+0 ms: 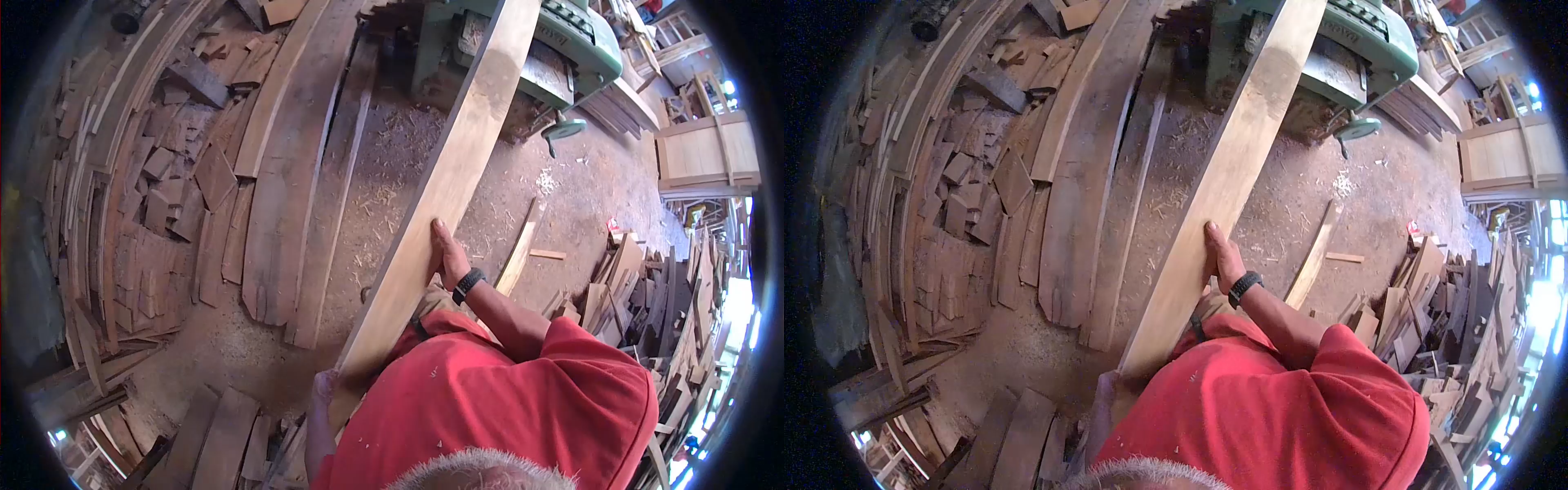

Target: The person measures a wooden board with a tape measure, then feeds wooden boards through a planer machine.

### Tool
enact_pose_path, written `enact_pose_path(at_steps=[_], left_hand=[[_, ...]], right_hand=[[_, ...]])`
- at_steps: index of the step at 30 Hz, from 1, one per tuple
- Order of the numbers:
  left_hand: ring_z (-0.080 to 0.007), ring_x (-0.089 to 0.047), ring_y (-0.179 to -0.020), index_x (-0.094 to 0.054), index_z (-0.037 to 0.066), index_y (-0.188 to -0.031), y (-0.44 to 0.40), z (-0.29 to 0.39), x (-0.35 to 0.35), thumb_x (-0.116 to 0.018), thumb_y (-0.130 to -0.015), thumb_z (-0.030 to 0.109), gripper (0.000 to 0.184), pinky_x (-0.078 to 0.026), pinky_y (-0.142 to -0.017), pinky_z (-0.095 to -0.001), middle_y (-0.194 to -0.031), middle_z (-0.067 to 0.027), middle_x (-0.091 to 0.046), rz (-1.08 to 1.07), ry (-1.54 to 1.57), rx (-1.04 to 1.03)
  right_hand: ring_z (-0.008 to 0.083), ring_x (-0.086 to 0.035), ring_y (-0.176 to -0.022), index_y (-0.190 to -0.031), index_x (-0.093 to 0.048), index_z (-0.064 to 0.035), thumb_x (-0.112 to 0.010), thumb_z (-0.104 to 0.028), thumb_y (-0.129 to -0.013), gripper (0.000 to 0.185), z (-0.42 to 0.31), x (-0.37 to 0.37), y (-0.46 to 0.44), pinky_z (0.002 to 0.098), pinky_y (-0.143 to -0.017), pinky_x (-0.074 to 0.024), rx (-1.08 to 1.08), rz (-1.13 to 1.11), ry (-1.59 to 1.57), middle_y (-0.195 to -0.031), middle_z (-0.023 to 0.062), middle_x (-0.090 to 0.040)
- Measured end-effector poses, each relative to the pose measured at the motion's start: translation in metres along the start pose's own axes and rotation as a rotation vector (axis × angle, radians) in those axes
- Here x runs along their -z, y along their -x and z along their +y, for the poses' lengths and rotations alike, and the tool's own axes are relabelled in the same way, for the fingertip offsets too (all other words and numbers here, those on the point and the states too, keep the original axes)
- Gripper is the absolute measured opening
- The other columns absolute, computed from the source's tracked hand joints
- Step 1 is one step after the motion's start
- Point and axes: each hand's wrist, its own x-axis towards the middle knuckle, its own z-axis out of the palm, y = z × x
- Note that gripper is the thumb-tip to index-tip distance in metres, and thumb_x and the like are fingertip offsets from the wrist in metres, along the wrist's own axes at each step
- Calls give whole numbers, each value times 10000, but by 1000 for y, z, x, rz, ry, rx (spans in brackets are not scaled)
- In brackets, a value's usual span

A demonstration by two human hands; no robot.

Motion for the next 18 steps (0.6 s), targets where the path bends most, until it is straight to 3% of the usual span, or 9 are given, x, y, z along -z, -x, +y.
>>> enact_pose_path(at_steps=[3,5,6,8,11,13,14,16,18], left_hand=[[-205,-602,-698,-680,-20,-867,4,-15,-8,-564,-883,589,620,-455,-640,-401,-691,-172,-619,-10,14,-65],[-212,-602,-698,-680,-18,-859,3,-58,-17,-556,-867,633,663,-453,-643,-395,-690,-168,-621,8,-9,-144],[-213,-604,-705,-683,-19,-868,3,-85,-20,-533,-851,679,714,-458,-661,-389,-706,-151,-639,-2,51,1],[-215,-606,-711,-686,-20,-878,13,-91,-16,-510,-836,725,766,-464,-678,-383,-721,-135,-657,-10,113,150],[-222,-622,-750,-697,-12,-938,51,-82,-9,-443,-830,774,833,-475,-708,-392,-758,-159,-666,-18,59,205],[-266,-662,-800,-697,2,-997,69,-80,4,-448,-847,745,797,-486,-718,-419,-831,-192,-687,-80,-288,200],[-266,-662,-800,-697,2,-997,75,-94,5,-448,-847,745,797,-486,-718,-419,-831,-192,-687,-83,-287,201],[-198,-631,-708,-725,60,-890,88,-125,2,-584,-938,373,347,-465,-628,-390,-795,-81,-700,-82,11,447],[-221,-641,-724,-724,62,-919,95,-175,-7,-575,-943,368,340,-481,-652,-388,-801,-95,-701,-58,20,417]], right_hand=[[233,-636,-1034,-1305,-520,-75,-623,-683,-793,802,14,12,1,400,-875,-505,-11,60,62,-1198,107,-628],[202,-647,-850,-1176,-605,-11,-628,-663,-808,749,15,1,24,367,-695,-517,54,136,80,-998,90,-646],[202,-647,-850,-1176,-605,-11,-628,-663,-808,749,20,1,29,367,-695,-517,60,133,85,-998,90,-646],[239,-642,-999,-1306,-522,-65,-609,-705,-788,828,38,3,38,417,-849,-512,-37,176,119,-1162,110,-635],[235,-628,-1027,-1320,-514,-66,-586,-721,-792,844,73,1,58,430,-860,-504,-61,197,95,-1175,108,-628],[255,-612,-1061,-1340,-501,-64,-564,-733,-799,862,98,2,67,445,-887,-490,-93,190,122,-1204,121,-615],[266,-609,-1068,-1349,-494,-62,-562,-727,-805,862,113,5,68,443,-897,-485,-95,189,116,-1213,128,-611],[289,-592,-1102,-1364,-477,-40,-567,-703,-821,861,120,-2,84,443,-936,-466,-90,156,75,-1240,145,-598],[276,-599,-1076,-1329,-499,17,-573,-660,-845,835,130,-7,86,419,-920,-470,-81,216,74,-1213,151,-611]])
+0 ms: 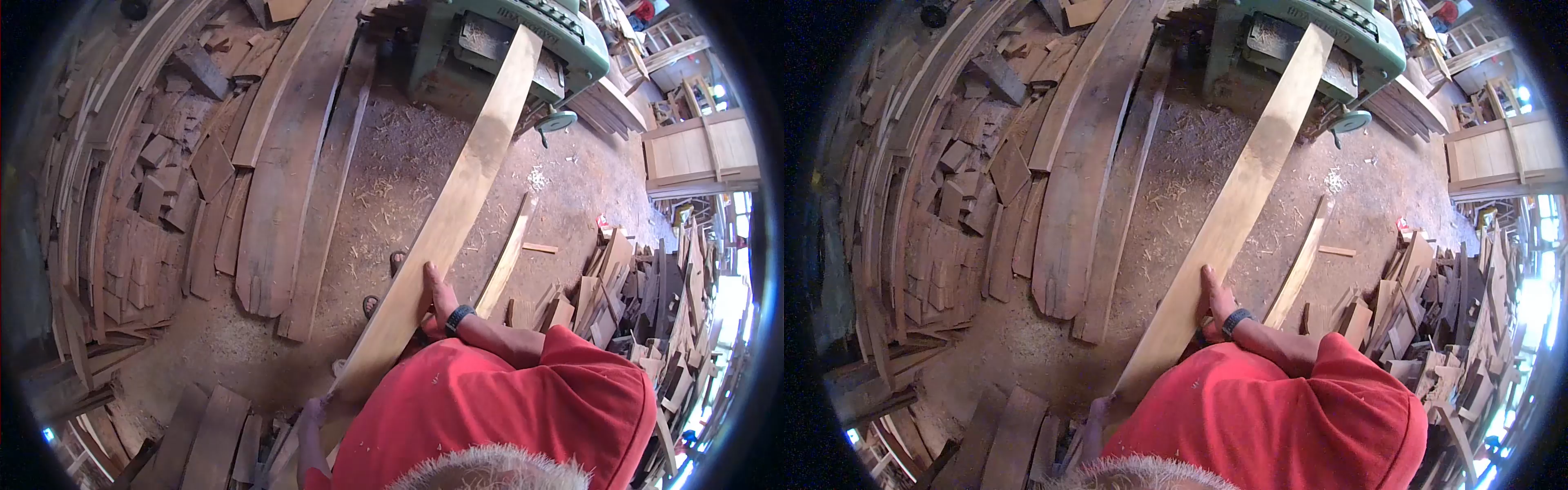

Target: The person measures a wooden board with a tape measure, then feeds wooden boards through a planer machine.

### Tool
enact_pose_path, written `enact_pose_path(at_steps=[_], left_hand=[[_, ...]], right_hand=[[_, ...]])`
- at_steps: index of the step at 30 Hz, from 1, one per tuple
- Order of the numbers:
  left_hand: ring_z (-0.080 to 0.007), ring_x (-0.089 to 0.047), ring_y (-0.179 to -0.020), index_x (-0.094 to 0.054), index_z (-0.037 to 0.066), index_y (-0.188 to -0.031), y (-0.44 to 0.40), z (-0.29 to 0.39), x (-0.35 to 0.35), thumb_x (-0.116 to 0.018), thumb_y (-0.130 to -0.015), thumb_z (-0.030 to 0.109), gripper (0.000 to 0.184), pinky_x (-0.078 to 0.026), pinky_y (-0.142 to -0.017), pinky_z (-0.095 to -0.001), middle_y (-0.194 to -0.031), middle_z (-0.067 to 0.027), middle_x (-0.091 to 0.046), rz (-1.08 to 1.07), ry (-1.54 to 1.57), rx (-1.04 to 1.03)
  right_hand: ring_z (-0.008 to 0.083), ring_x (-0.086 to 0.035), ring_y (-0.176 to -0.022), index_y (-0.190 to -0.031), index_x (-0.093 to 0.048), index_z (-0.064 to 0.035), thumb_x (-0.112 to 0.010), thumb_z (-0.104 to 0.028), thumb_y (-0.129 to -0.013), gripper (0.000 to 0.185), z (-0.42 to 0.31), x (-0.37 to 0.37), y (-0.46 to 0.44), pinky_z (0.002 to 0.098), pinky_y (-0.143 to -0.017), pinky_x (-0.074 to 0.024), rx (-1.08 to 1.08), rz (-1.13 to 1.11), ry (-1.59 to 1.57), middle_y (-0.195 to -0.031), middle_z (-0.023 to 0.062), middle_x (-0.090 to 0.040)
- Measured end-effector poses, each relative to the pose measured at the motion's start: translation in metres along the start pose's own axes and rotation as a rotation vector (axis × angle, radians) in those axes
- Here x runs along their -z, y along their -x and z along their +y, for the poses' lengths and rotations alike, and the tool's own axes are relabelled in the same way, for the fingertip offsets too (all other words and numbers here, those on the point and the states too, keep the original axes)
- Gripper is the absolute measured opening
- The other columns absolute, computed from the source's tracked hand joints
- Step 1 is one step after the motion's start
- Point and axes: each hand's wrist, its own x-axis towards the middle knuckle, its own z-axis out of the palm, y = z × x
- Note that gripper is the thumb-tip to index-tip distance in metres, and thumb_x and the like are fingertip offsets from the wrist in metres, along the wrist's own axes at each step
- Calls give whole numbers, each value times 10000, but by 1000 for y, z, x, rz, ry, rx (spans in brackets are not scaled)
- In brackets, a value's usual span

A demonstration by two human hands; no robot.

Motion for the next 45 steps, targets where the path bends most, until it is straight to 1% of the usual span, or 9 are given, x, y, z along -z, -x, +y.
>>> enact_pose_path(at_steps=[2,5,20,23,25,29,32,34,45], left_hand=[[-243,-651,-739,-723,65,-948,7,-9,-1,-567,-948,362,336,-496,-676,-386,-807,-110,-703,17,10,-20],[-242,-655,-750,-708,54,-983,21,2,6,-559,-951,360,342,-521,-720,-384,-826,-121,-699,-29,-605,-194],[-213,-646,-786,-683,-3,-1054,21,127,-63,-482,-986,407,461,-501,-722,-385,-875,-184,-702,-105,-82,-62],[-399,-663,-924,-676,-3,-1029,-9,124,-84,-416,-874,718,782,-473,-760,-469,-923,-303,-642,-29,-3,-40],[-331,-684,-861,-635,60,-1088,9,155,-84,-478,-981,391,382,-495,-715,-441,-850,-235,-668,4,-342,-198],[-404,-663,-851,-509,93,-1162,-15,161,-99,-465,-984,365,329,-487,-698,-470,-829,-235,-641,2,-515,-320],[-424,-653,-841,-414,120,-1209,-13,186,-114,-449,-988,340,314,-485,-693,-475,-843,-237,-638,38,-221,-252],[-450,-621,-1000,-654,-40,-1070,2,211,-118,-435,-889,665,760,-467,-852,-491,-977,-330,-632,98,-91,-147],[-441,-627,-795,-669,-98,-911,-15,231,-122,-385,-900,687,835,-468,-741,-467,-815,-309,-639,104,-150,-308]], right_hand=[[264,-607,-1050,-1295,-520,74,-579,-616,-869,813,14,4,-1,395,-903,-474,-5,62,-5,-1187,157,-625],[270,-583,-1105,-1305,-505,93,-582,-611,-867,833,18,1,-5,387,-936,-455,-3,67,29,-1222,166,-610],[357,-609,-1108,-1187,-621,61,-434,-769,-829,923,-25,41,-90,403,-990,-403,289,361,414,-1107,248,-663],[389,-577,-1157,-1202,-619,40,-370,-789,-832,942,-53,52,-105,405,-1047,-344,126,358,563,-1148,267,-642],[412,-553,-1182,-1195,-628,30,-337,-797,-832,949,-55,54,-106,411,-1048,-343,170,386,615,-1162,289,-621],[413,-549,-1188,-1171,-646,20,-358,-776,-845,907,-68,61,-115,434,-1034,-358,212,388,595,-1136,304,-624],[429,-549,-1175,-1153,-650,31,-375,-759,-854,888,-72,68,-126,446,-1014,-383,306,367,523,-1108,318,-626],[451,-554,-1151,-1137,-640,68,-386,-754,-856,904,-82,72,-124,452,-993,-405,352,346,546,-1095,340,-619],[412,-622,-1061,-1099,-612,159,-521,-748,-802,959,-118,74,-133,419,-916,-463,269,347,354,-1053,333,-641]])
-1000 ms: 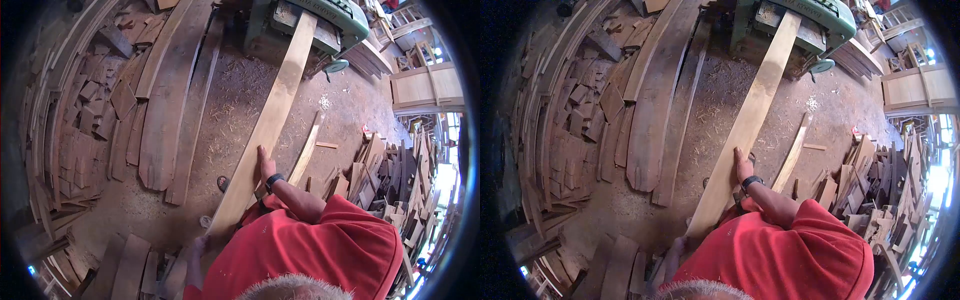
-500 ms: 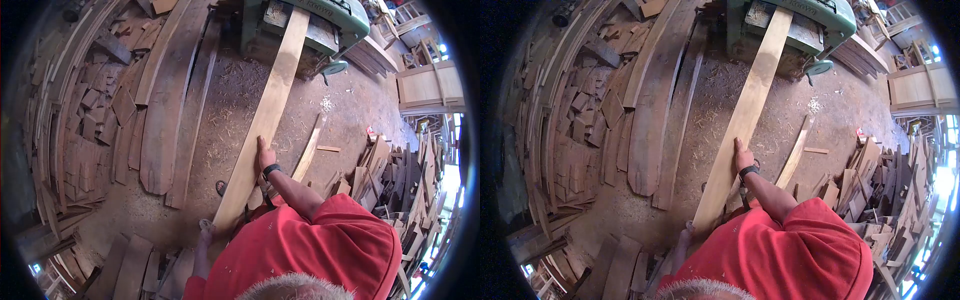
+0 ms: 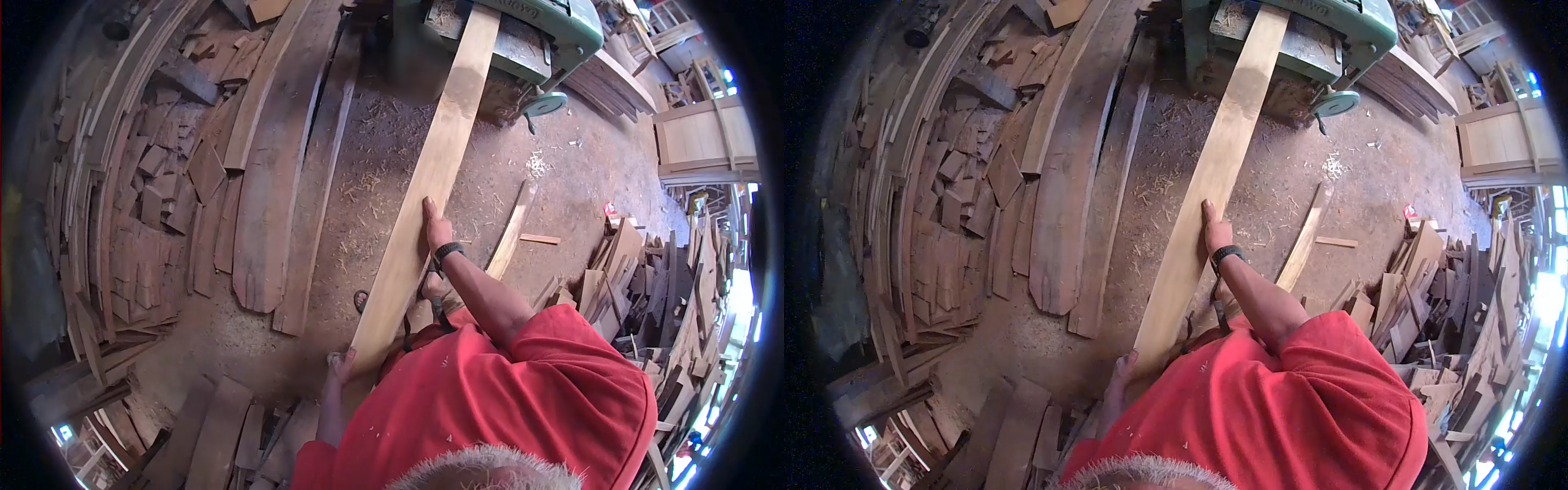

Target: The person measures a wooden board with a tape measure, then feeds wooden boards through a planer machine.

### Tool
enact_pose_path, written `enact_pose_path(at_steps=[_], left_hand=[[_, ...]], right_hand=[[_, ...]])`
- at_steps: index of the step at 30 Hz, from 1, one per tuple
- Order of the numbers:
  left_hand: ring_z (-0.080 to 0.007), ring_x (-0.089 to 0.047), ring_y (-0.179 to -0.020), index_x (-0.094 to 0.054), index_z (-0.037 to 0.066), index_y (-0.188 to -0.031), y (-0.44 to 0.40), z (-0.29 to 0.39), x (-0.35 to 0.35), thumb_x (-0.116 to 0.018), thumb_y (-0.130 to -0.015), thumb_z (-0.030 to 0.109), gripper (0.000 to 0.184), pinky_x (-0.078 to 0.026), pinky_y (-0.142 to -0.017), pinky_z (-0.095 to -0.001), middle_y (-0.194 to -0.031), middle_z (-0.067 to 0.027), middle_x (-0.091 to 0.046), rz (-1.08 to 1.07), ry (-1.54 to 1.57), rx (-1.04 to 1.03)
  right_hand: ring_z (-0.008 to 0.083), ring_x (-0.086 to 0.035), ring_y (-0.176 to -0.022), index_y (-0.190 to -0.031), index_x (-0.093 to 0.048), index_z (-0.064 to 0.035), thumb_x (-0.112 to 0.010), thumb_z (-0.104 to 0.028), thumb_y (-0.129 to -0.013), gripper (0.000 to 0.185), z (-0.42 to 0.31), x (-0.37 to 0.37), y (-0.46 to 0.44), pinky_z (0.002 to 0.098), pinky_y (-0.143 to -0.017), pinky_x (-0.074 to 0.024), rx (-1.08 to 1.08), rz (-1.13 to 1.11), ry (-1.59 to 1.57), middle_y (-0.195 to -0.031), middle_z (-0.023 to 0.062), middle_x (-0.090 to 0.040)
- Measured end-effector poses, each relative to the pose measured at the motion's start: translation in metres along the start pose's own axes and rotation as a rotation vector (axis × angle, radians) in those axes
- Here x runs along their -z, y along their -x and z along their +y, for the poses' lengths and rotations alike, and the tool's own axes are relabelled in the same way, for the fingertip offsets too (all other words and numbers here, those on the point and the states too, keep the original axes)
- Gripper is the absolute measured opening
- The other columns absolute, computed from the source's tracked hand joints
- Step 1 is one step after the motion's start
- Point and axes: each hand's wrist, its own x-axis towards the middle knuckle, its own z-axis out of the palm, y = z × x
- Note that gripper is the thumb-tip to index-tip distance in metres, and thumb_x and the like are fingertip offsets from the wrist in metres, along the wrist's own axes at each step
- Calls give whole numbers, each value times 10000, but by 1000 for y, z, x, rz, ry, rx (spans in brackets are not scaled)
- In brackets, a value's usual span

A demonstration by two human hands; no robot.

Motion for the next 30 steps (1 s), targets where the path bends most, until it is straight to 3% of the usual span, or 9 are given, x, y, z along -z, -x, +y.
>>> enact_pose_path(at_steps=[5,8,11,13,16,17,19,22,30], left_hand=[[-450,-638,-768,-656,-133,-880,1,45,8,-387,-882,720,894,-457,-717,-492,-742,-317,-627,34,-58,89],[-455,-649,-859,-647,-141,-891,-7,44,3,-407,-863,738,912,-458,-743,-512,-772,-352,-617,30,-45,123],[-462,-635,-959,-639,-151,-924,-18,32,-2,-417,-854,744,925,-459,-782,-510,-848,-391,-607,14,32,106],[-423,-623,-990,-649,-97,-1033,-25,24,-8,-423,-891,674,815,-459,-854,-457,-977,-342,-631,9,50,194],[-403,-599,-1070,-625,-104,-1105,-11,87,9,-421,-892,675,833,-452,-899,-437,-1089,-341,-616,-46,4,192],[-403,-599,-1070,-625,-104,-1105,-16,78,4,-421,-892,675,833,-452,-899,-437,-1089,-341,-616,-46,2,189],[-502,-550,-1102,-590,-185,-1049,-23,78,-4,-428,-854,736,956,-450,-889,-486,-1079,-421,-562,54,69,209],[-438,-520,-1202,-566,-123,-1199,-23,95,3,-411,-882,703,899,-418,-974,-448,-1197,-368,-560,-66,46,221],[-472,-507,-1198,-560,-106,-1217,-41,93,-13,-389,-871,731,921,-418,-986,-462,-1208,-375,-545,-1,-69,263]], right_hand=[[417,-617,-1075,-1100,-603,173,-536,-726,-811,947,-11,7,-17,414,-920,-464,-3,-51,4,-1069,340,-634],[430,-604,-1093,-1104,-602,171,-526,-729,-814,948,-8,4,-38,421,-925,-461,7,-68,36,-1081,354,-623],[443,-596,-1099,-1089,-605,175,-510,-740,-814,961,-15,7,-44,430,-932,-456,18,-62,37,-1072,371,-614],[443,-598,-1094,-1080,-610,174,-503,-743,-814,961,-24,11,-45,433,-932,-456,15,-60,61,-1062,373,-616],[443,-602,-1084,-1063,-620,168,-495,-747,-815,956,-29,11,-53,438,-932,-455,27,-49,64,-1046,374,-619],[444,-604,-1081,-1057,-625,165,-494,-746,-816,951,-28,11,-57,440,-930,-455,39,-38,44,-1039,374,-620],[441,-605,-1080,-1058,-628,159,-494,-745,-817,945,-29,11,-67,440,-928,-456,45,-30,63,-1041,367,-624],[438,-606,-1080,-1058,-632,152,-493,-746,-817,940,-29,11,-78,438,-927,-457,61,-38,63,-1044,356,-630],[429,-607,-1083,-1061,-635,146,-477,-759,-816,951,-54,25,-83,431,-938,-451,59,-40,96,-1049,344,-635]])
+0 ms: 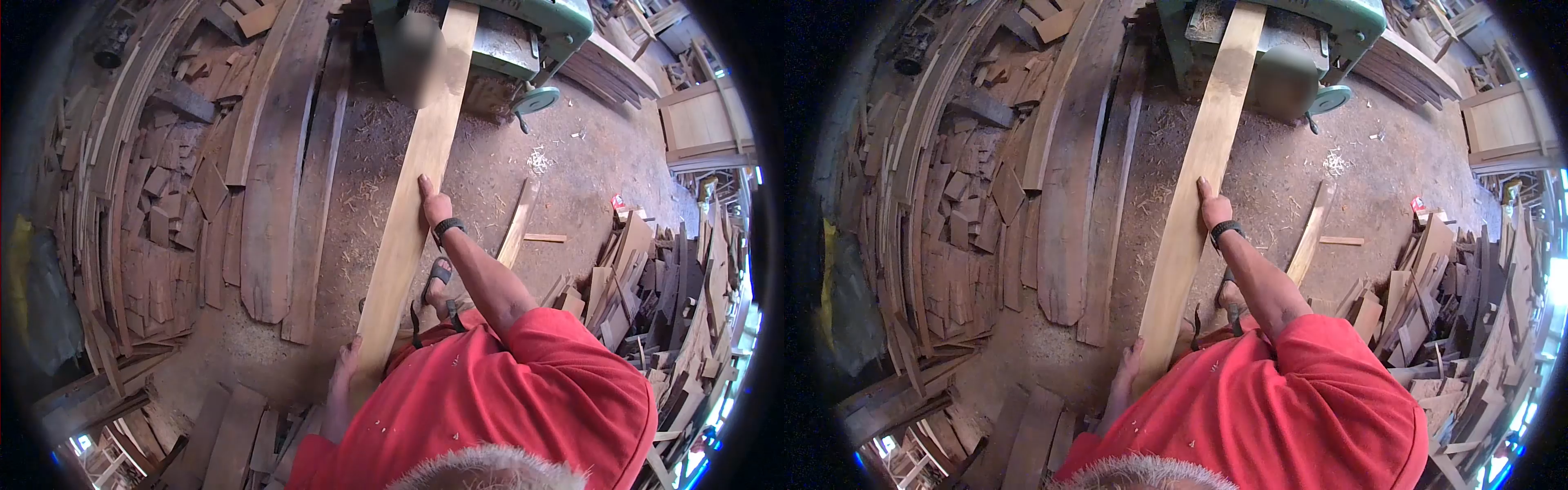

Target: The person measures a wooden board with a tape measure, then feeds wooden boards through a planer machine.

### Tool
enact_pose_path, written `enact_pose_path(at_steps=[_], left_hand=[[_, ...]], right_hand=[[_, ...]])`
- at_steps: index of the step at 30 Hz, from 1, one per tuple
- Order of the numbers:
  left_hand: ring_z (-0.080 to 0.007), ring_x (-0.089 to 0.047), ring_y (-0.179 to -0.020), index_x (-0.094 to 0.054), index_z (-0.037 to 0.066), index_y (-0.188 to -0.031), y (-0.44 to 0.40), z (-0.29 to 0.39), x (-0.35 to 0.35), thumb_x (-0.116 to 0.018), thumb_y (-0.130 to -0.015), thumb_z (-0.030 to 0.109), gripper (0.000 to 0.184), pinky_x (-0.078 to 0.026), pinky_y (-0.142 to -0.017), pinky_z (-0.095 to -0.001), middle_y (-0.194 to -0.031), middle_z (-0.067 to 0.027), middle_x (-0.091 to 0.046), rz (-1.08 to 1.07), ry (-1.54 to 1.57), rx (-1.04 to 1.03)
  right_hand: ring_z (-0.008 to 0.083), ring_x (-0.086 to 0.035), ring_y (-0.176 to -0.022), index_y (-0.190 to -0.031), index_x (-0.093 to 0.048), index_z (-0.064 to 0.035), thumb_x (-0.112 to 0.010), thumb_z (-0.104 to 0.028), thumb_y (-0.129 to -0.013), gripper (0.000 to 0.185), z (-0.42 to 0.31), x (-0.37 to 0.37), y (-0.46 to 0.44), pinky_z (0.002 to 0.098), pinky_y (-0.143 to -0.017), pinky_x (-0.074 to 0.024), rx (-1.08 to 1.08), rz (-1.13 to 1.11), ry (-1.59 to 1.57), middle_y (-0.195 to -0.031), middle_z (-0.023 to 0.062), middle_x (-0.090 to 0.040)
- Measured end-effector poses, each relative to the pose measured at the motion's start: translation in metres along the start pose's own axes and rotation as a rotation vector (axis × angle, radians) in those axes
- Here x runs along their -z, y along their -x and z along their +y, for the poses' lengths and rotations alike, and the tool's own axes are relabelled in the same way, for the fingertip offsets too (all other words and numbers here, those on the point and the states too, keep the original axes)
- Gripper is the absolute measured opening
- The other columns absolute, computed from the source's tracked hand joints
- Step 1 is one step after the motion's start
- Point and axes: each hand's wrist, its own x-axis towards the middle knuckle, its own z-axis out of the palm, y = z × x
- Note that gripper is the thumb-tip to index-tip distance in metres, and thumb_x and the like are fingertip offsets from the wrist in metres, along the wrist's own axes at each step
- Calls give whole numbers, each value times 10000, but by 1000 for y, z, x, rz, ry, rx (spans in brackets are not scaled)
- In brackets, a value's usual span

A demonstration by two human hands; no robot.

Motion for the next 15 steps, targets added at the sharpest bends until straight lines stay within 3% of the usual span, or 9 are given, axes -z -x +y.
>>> enact_pose_path(at_steps=[6,11,15], left_hand=[[-456,-471,-1249,-522,-76,-1287,19,43,4,-372,-856,762,954,-393,-1033,-450,-1306,-328,-506,-30,53,-16],[-430,-426,-1303,-496,-79,-1315,26,62,-5,-365,-867,749,951,-353,-1081,-432,-1353,-313,-476,18,51,50],[-418,-427,-1309,-487,-109,-1306,32,80,-9,-372,-870,741,963,-357,-1076,-428,-1351,-322,-474,27,96,26]], right_hand=[[416,-615,-1078,-1106,-618,145,-489,-755,-813,956,2,5,-22,419,-923,-461,26,-17,-32,-1071,334,-636],[285,-652,-1019,-1091,-641,121,-581,-677,-819,846,7,12,-47,362,-885,-485,-113,-253,-317,-1060,241,-671],[253,-658,-988,-1100,-632,115,-622,-627,-822,792,-8,27,-25,364,-860,-499,-36,-268,-456,-1046,212,-677]])
